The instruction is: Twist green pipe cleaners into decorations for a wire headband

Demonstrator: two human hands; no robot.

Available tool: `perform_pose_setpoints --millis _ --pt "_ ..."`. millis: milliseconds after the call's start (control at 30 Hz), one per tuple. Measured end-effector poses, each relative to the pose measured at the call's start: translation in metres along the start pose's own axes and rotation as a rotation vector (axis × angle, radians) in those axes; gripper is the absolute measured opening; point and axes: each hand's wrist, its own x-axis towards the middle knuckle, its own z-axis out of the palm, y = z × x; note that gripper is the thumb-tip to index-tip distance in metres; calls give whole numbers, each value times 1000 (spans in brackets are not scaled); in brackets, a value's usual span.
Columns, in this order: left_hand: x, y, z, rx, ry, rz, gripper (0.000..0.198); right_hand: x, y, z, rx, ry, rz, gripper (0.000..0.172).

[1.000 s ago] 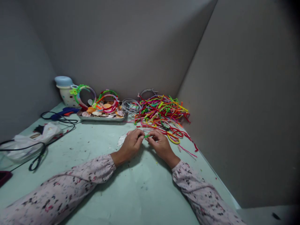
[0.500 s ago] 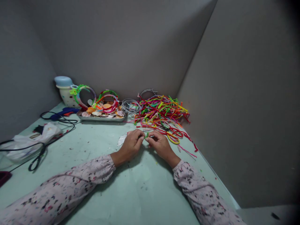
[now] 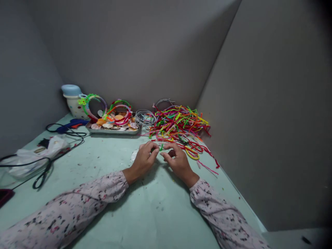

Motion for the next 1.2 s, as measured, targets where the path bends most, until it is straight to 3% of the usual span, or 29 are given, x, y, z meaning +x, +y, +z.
perform_pose_setpoints --millis 233,1200 --pt "0 1 0 -29 -6 -14 17 1 -4 -2 -84 18 -208 6" --pt "0 0 1 -84 -36 0 17 1 2 -3 -166 47 -269 8"
